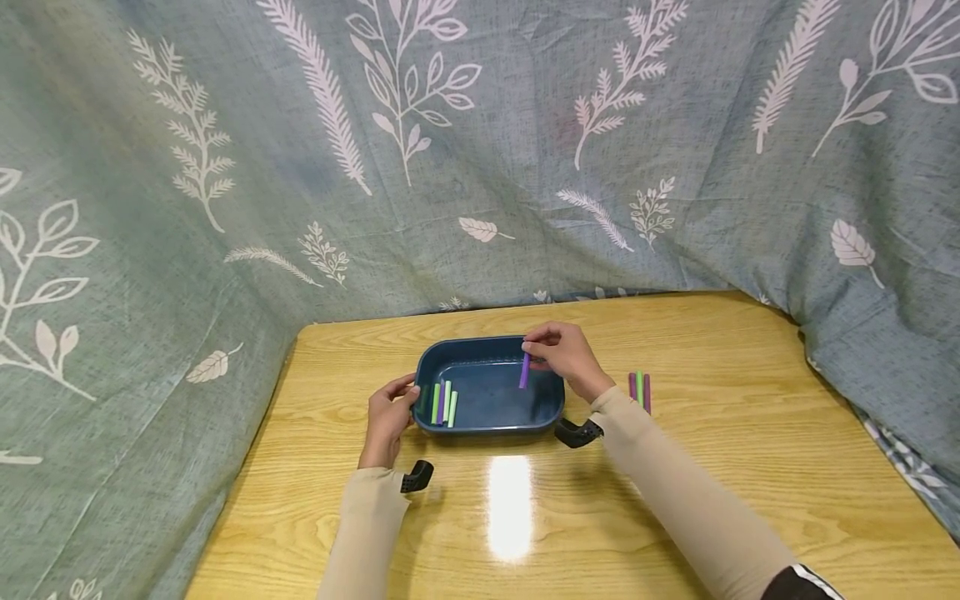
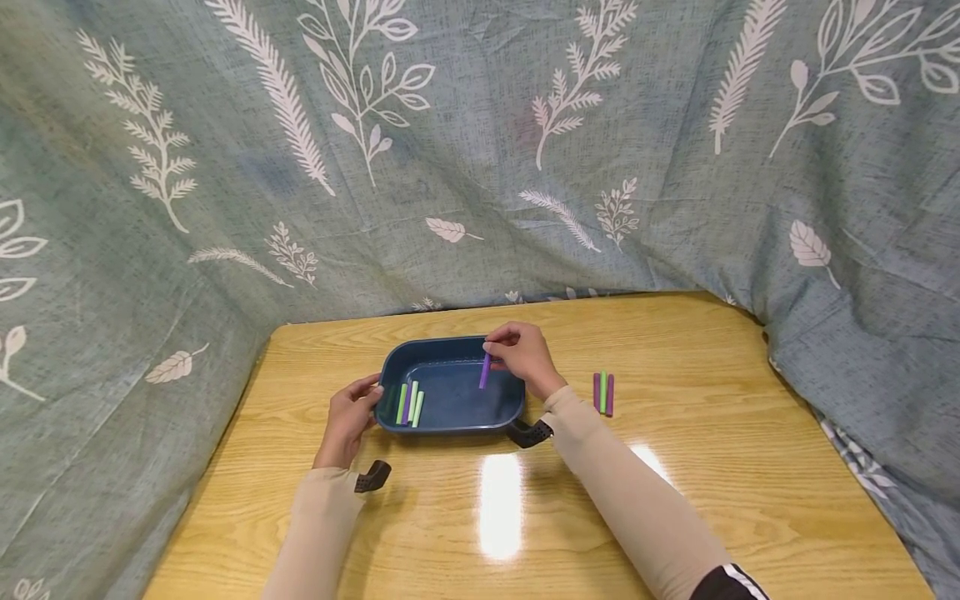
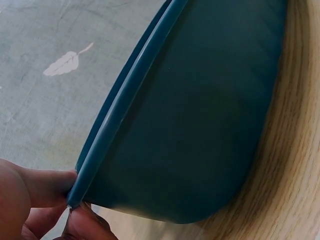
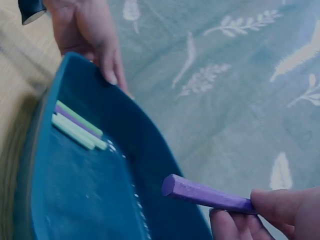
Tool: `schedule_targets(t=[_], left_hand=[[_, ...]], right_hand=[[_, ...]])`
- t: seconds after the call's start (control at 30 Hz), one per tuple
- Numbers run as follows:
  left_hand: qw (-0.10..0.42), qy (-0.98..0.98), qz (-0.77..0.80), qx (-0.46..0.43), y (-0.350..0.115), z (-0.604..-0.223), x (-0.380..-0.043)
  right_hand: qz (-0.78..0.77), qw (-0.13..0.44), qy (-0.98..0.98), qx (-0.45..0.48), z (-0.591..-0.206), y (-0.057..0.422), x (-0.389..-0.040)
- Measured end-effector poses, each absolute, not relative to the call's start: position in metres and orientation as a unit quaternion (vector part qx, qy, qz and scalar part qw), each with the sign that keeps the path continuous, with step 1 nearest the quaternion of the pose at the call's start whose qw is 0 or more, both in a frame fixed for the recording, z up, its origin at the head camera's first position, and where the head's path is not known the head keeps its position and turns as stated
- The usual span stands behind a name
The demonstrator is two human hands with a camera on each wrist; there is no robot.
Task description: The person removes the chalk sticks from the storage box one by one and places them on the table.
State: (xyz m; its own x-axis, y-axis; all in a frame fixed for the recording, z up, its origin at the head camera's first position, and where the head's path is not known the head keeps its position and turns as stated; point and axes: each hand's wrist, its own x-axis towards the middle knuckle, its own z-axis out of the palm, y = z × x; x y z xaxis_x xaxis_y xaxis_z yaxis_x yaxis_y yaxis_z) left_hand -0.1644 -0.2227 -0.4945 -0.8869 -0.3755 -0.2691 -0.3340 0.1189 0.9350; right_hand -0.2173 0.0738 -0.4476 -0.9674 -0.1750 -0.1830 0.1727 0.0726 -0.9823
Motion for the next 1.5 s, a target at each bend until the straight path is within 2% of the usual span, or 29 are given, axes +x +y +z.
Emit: schedule_targets(t=[0.8,1.5], left_hand=[[0.008,-0.741,-0.626,0.244,-0.227,-0.494,-0.163],[0.014,-0.741,-0.627,0.238,-0.226,-0.495,-0.165]], right_hand=[[-0.687,0.126,0.715,0.033,-0.457,0.163,-0.207],[-0.630,0.110,0.765,0.075,-0.490,0.243,-0.186]])
